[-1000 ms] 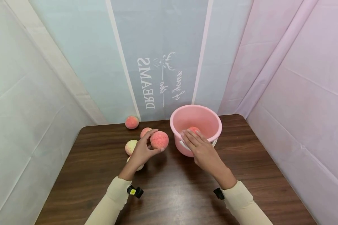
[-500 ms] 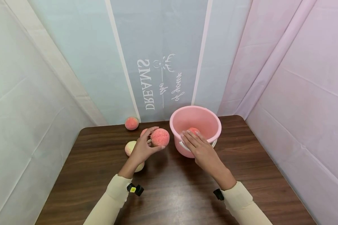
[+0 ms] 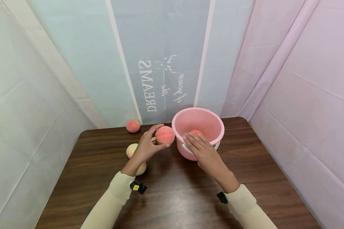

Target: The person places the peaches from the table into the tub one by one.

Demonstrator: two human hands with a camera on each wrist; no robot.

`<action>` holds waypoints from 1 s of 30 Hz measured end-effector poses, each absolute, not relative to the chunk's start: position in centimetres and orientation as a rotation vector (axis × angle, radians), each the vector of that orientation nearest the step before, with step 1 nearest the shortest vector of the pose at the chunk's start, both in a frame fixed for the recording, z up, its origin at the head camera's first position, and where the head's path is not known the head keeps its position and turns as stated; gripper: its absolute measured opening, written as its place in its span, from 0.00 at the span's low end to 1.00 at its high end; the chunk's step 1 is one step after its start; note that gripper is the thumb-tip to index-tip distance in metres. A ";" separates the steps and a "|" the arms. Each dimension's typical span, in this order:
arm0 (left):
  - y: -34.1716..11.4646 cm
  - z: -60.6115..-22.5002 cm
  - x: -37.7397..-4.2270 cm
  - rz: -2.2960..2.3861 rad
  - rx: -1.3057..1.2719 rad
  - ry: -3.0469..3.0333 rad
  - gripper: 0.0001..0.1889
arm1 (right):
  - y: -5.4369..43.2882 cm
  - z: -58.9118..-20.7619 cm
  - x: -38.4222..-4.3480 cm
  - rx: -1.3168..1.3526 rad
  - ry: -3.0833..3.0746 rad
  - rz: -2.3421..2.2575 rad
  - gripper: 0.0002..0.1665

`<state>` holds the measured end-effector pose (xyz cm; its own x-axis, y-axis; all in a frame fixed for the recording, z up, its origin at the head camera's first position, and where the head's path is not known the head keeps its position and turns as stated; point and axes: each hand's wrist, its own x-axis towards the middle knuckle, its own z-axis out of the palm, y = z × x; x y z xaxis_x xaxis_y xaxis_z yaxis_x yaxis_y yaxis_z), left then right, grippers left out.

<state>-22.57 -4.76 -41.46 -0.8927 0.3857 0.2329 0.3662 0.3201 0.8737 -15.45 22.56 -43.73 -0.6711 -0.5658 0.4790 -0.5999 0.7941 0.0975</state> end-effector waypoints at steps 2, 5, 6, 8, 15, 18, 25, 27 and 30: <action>-4.7 -41.3 -22.7 1.683 0.732 2.528 0.43 | 22.5 -43.7 -15.5 0.872 -2.481 0.091 0.51; -4.6 -41.1 -22.7 1.693 0.717 2.521 0.44 | 22.4 -43.6 -15.6 0.879 -2.472 0.091 0.51; -4.6 -41.0 -22.7 1.697 0.712 2.517 0.44 | 22.4 -43.6 -15.6 0.881 -2.469 0.090 0.51; -4.6 -40.9 -22.7 1.698 0.701 2.518 0.44 | 22.4 -43.5 -15.6 0.883 -2.469 0.087 0.50; -4.4 -40.4 -22.9 1.730 0.705 2.511 0.42 | 22.4 -43.4 -15.6 0.885 -2.460 0.083 0.51; -4.2 -40.3 -23.0 1.752 0.714 2.489 0.42 | 22.4 -43.4 -15.6 0.884 -2.453 0.085 0.51; -3.7 -39.7 -23.2 1.757 0.722 2.517 0.42 | 22.4 -43.4 -15.5 0.880 -2.449 0.076 0.51; -3.5 -39.4 -23.3 1.762 0.735 2.516 0.43 | 22.4 -43.5 -15.5 0.875 -2.450 0.071 0.50; -3.1 -39.1 -23.5 1.795 0.760 2.483 0.42 | 22.5 -43.5 -15.4 0.867 -2.454 0.063 0.51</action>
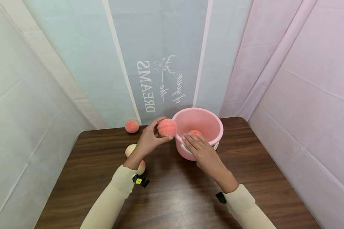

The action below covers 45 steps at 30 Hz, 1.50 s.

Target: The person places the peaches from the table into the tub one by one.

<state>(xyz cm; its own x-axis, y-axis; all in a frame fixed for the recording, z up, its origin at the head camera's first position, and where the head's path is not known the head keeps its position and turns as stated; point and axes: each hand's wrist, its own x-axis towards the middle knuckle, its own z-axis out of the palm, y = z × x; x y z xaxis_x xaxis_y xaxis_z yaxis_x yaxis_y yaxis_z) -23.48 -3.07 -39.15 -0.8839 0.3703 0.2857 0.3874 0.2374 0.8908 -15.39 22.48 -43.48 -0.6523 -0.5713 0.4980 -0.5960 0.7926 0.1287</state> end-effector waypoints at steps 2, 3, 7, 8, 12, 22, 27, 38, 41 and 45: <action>-2.6 -38.6 -23.4 -1.800 -0.757 -2.455 0.42 | 22.5 -43.5 -15.4 0.864 -2.457 0.058 0.52; -2.4 -38.5 -23.4 -1.805 -0.754 -2.454 0.42 | 22.5 -43.5 -15.3 0.863 -2.461 0.058 0.53; -1.8 -38.4 -23.6 -1.831 -0.755 -2.444 0.43 | 22.4 -43.5 -15.2 0.862 -2.472 0.057 0.55; -1.7 -38.8 -24.0 -1.831 -0.761 -2.439 0.44 | 22.4 -43.5 -15.2 0.860 -2.477 0.058 0.55; -1.3 -38.7 -24.2 -1.853 -0.784 -2.414 0.41 | 22.4 -43.6 -15.2 0.859 -2.482 0.056 0.55; -0.5 -38.5 -25.0 -1.812 -0.803 -2.420 0.40 | 22.4 -43.5 -15.3 0.861 -2.470 0.044 0.56; -0.1 -38.6 -25.2 -1.807 -0.800 -2.430 0.41 | 22.4 -43.5 -15.2 0.865 -2.481 0.028 0.57; 0.9 -38.4 -25.5 -1.763 -0.800 -2.478 0.41 | 22.4 -43.5 -15.2 0.879 -2.443 0.058 0.53; 1.2 -38.4 -25.7 -1.758 -0.811 -2.482 0.41 | 22.4 -43.5 -15.2 0.873 -2.453 0.050 0.53; 1.7 -38.5 -25.9 -1.721 -0.832 -2.490 0.41 | 22.5 -43.5 -15.2 0.858 -2.478 0.040 0.54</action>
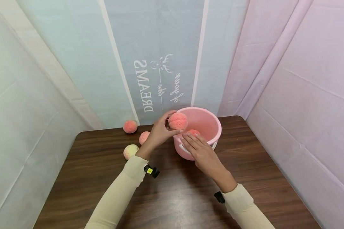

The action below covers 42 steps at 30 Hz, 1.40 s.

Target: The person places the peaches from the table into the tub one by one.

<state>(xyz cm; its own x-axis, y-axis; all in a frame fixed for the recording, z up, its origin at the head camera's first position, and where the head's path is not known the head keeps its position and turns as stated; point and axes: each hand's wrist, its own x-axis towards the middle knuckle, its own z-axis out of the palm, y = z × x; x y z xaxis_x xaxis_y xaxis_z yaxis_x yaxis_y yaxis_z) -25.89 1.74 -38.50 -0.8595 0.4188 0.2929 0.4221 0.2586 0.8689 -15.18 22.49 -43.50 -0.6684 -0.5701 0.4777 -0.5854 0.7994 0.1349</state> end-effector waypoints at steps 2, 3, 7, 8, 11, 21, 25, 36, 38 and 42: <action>2.0 -38.5 -26.0 -1.722 -0.836 -2.484 0.41 | 22.5 -43.4 -15.2 0.854 -2.487 0.038 0.55; 2.1 -38.5 -26.0 -1.730 -0.840 -2.479 0.41 | 22.5 -43.4 -15.2 0.853 -2.489 0.040 0.55; 2.6 -38.4 -26.3 -1.773 -0.869 -2.457 0.41 | 22.5 -43.4 -15.2 0.852 -2.493 0.048 0.54; 2.7 -38.4 -26.4 -1.771 -0.876 -2.458 0.41 | 22.5 -43.4 -15.2 0.853 -2.493 0.051 0.54; 3.0 -38.5 -26.5 -1.748 -0.878 -2.476 0.41 | 22.5 -43.4 -15.2 0.857 -2.495 0.053 0.54; 3.4 -38.6 -26.7 -1.718 -0.872 -2.500 0.42 | 22.5 -43.4 -15.4 0.864 -2.497 0.045 0.53; 3.4 -38.6 -26.9 -1.718 -0.872 -2.505 0.42 | 22.5 -43.4 -15.4 0.865 -2.494 0.048 0.54; 2.7 -38.6 -27.1 -1.846 -0.838 -2.467 0.40 | 22.5 -43.2 -15.5 0.869 -2.484 0.053 0.54; 2.6 -38.6 -27.2 -1.872 -0.834 -2.442 0.39 | 22.5 -43.2 -15.5 0.872 -2.480 0.059 0.54; 2.2 -38.7 -27.2 -1.909 -0.844 -2.401 0.37 | 22.5 -43.0 -15.6 0.876 -2.465 0.069 0.52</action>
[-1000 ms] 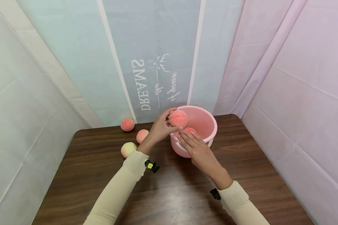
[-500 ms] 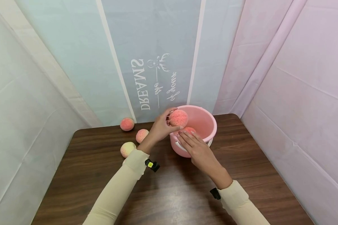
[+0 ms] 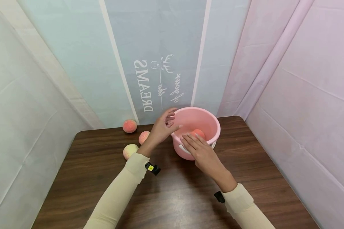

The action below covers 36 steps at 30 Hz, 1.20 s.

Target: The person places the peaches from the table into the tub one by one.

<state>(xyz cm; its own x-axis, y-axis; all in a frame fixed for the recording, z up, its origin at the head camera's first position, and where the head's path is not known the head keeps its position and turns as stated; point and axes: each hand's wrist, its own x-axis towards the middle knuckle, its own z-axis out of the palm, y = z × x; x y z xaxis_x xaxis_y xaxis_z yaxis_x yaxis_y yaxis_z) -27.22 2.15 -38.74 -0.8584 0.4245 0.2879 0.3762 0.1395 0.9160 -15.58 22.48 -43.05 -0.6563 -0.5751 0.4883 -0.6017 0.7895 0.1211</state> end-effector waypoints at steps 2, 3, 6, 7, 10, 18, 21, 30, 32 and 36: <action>1.9 -38.8 -27.1 1.869 0.820 2.341 0.37 | 22.5 -43.0 -15.5 0.879 -2.456 0.072 0.52; 1.8 -38.8 -27.1 1.871 0.814 2.343 0.37 | 22.5 -43.0 -15.5 0.882 -2.453 0.071 0.52; 1.3 -38.9 -27.0 1.864 0.805 2.361 0.37 | 22.5 -43.0 -15.5 0.888 -2.446 0.070 0.52; 1.1 -38.9 -27.0 1.861 0.799 2.369 0.37 | 22.5 -43.0 -15.5 0.889 -2.446 0.068 0.52; 0.5 -38.9 -26.8 1.859 0.784 2.380 0.37 | 22.6 -43.0 -15.6 0.893 -2.449 0.071 0.51; -1.6 -39.6 -25.9 1.895 0.727 2.354 0.35 | 22.6 -43.1 -15.6 0.888 -2.482 0.088 0.52; -2.5 -40.2 -25.4 1.904 0.692 2.346 0.35 | 22.6 -43.0 -15.6 0.894 -2.474 0.090 0.52; -6.2 -42.1 -23.4 1.903 0.594 2.383 0.33 | 22.6 -43.1 -15.7 0.892 -2.436 0.087 0.50; -7.2 -42.5 -22.7 1.905 0.573 2.391 0.33 | 22.6 -43.1 -15.7 0.892 -2.441 0.090 0.50; -9.3 -43.5 -21.4 1.918 0.539 2.383 0.33 | 22.7 -43.1 -15.5 0.889 -2.453 0.098 0.50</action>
<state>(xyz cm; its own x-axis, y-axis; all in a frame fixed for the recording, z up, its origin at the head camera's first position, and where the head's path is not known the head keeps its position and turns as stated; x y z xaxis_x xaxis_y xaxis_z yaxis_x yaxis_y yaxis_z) -21.35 -9.34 -43.51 -0.9392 0.2881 0.1869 0.2441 0.1772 0.9534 -15.55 22.75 -43.11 -0.6467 -0.5769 0.4990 -0.6149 0.7814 0.1065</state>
